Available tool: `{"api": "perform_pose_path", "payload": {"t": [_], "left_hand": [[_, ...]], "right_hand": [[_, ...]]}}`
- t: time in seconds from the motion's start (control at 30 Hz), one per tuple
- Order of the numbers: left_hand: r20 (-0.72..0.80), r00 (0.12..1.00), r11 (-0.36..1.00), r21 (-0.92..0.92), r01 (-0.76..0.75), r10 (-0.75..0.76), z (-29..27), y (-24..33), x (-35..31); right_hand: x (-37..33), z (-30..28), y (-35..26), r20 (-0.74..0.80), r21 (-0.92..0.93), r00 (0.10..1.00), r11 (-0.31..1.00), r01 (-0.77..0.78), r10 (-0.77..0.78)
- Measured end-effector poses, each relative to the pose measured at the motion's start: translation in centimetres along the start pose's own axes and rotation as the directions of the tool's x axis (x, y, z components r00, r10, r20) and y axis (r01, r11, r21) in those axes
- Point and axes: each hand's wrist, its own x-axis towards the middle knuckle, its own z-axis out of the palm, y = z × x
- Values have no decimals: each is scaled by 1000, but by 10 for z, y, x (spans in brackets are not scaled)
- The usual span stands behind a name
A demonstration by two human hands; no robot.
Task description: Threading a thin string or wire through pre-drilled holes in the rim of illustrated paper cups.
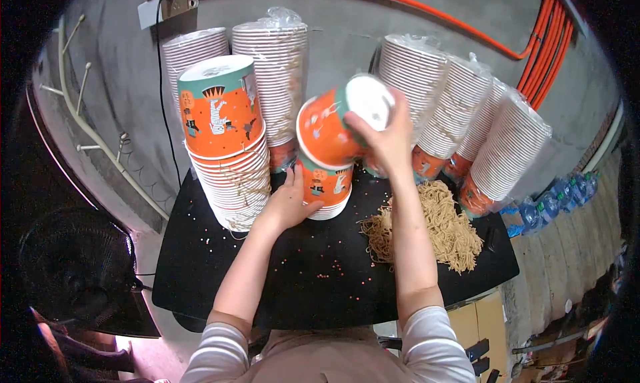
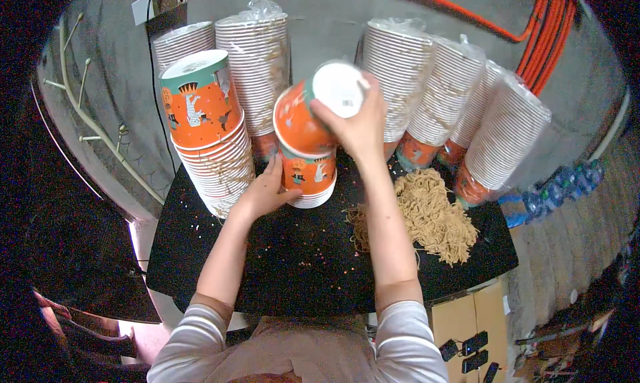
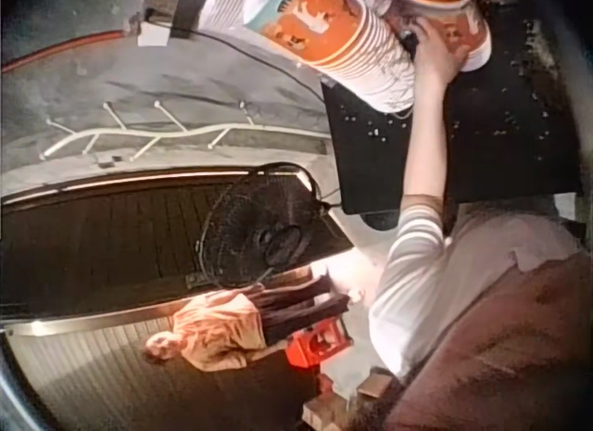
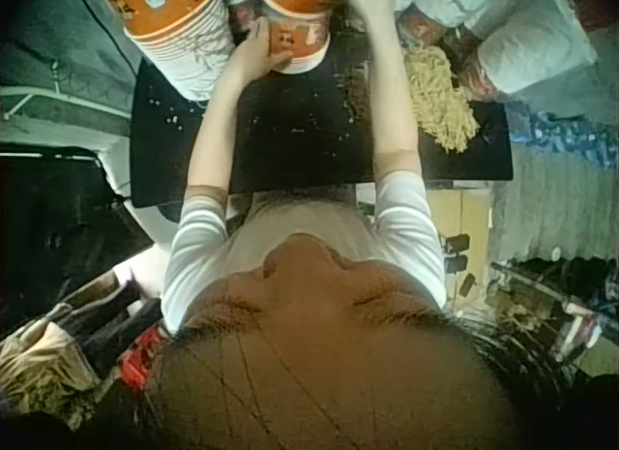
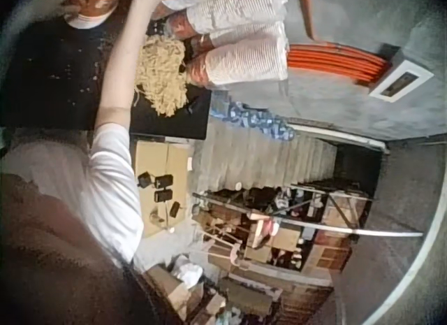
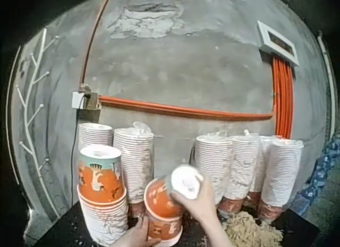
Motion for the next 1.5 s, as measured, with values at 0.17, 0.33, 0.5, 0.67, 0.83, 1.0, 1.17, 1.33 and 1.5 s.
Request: {"api": "perform_pose_path", "payload": {"t": [0.17, 0.33, 0.5, 0.67, 0.83, 1.0, 1.17, 1.33, 1.5], "left_hand": [[-2, 992, 969, -212, -124, 126, -28, 21, -7], [-492, 811, 789, -338, -513, 316, -54, 83, -29], [-484, 752, 804, -151, -575, 447, -75, 87, -46], [-8, 935, 915, -202, -350, 356, -88, 82, -66], [262, 876, 913, -61, -405, 406, -75, 79, -64], [361, 871, 929, 36, -369, 332, -61, 75, -56], [450, 829, 904, 99, -415, 332, -67, 74, -54], [431, 791, 872, 19, -490, 435, -62, 62, -48], [492, 753, 876, -45, -479, 437, -62, 51, -45]], "right_hand": [[-22, -51, -14, -112, 690, 973, 720, -71, 203], [-79, -61, -14, 440, 868, 764, -6, -496, 472], [-123, -68, 46, 756, 521, 539, 156, -839, 371], [-153, -64, 128, 540, -368, 802, 929, -45, 254], [-190, -39, 158, 681, -525, 719, 776, 349, 137], [-190, -42, 164, 636, -466, 772, 807, 363, 20], [-176, -55, 151, 537, -225, 800, 960, -169, 266], [-159, -75, 156, 453, 88, 799, 872, -481, 395], [-125, -100, 144, 277, 326, 881, 825, -461, 383]]}}
